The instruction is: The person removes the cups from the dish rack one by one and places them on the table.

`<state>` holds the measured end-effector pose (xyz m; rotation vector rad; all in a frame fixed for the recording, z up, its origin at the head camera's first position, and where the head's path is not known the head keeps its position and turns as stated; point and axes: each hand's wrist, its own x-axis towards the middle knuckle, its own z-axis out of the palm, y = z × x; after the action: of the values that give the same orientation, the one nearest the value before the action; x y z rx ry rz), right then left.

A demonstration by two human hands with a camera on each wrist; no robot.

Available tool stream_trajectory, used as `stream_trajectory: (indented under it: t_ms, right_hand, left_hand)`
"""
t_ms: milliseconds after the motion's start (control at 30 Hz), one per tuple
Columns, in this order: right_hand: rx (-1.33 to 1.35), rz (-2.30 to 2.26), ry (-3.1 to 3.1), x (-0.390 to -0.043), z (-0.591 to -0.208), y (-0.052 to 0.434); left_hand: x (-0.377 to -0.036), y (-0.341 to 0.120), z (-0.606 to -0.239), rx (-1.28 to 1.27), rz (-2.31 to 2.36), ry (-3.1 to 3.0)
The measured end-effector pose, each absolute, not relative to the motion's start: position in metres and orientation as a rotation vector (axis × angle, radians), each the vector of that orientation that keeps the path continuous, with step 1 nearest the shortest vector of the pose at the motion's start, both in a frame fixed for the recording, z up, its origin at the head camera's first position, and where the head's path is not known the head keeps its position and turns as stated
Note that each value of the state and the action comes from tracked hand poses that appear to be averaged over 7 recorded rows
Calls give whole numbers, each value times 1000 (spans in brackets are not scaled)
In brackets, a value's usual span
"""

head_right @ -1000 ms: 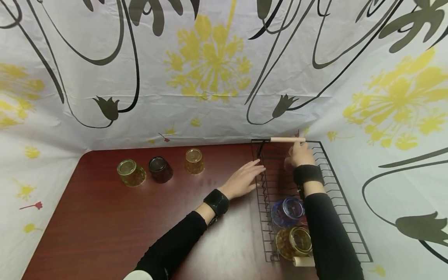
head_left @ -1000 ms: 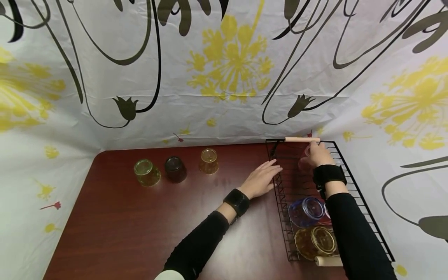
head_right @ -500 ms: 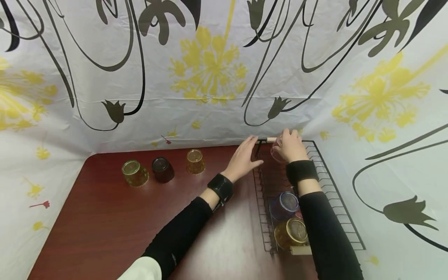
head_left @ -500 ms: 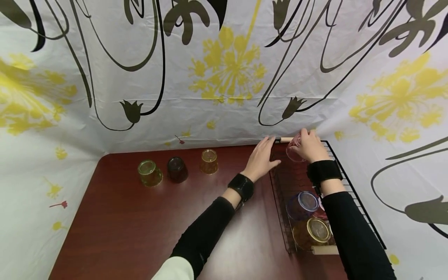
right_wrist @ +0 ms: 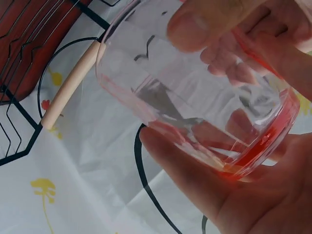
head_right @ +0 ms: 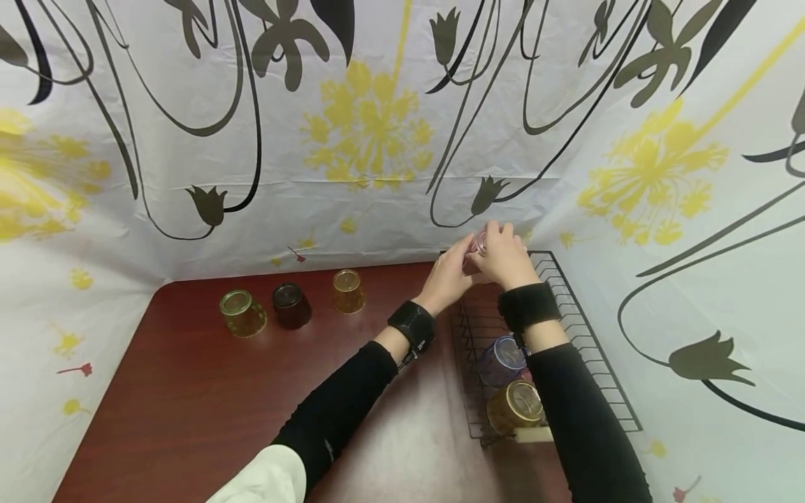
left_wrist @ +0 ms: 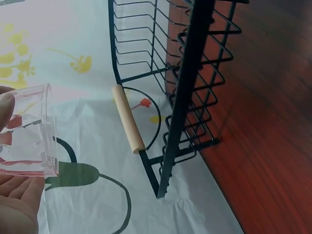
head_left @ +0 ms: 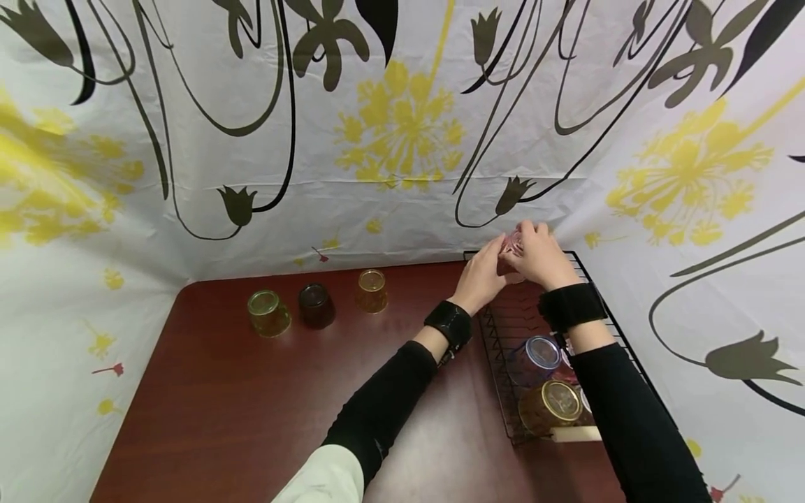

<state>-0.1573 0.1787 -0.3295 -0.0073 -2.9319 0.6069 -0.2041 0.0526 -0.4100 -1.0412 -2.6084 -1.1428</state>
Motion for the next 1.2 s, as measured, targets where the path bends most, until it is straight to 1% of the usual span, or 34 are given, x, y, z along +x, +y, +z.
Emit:
stream_trajectory:
  t_ms: [167,433,700,1200]
  right_hand:
    - [30,652,-2963,-158,-328,171]
    - [16,663,-2935,-171,-330,148]
    - [158,739,-2852,-179,-332,128]
    - [288,798,-2937,-210,-353,83]
  left_hand:
    - [-202,42,-409,-973,-1087,-2577]
    - [-212,15,-410,-822,-1115,-2524]
    - [-216,-13,-407,-744,-1188,-2534]
    - [-227,-60,-434,-565,-1239,-2501]
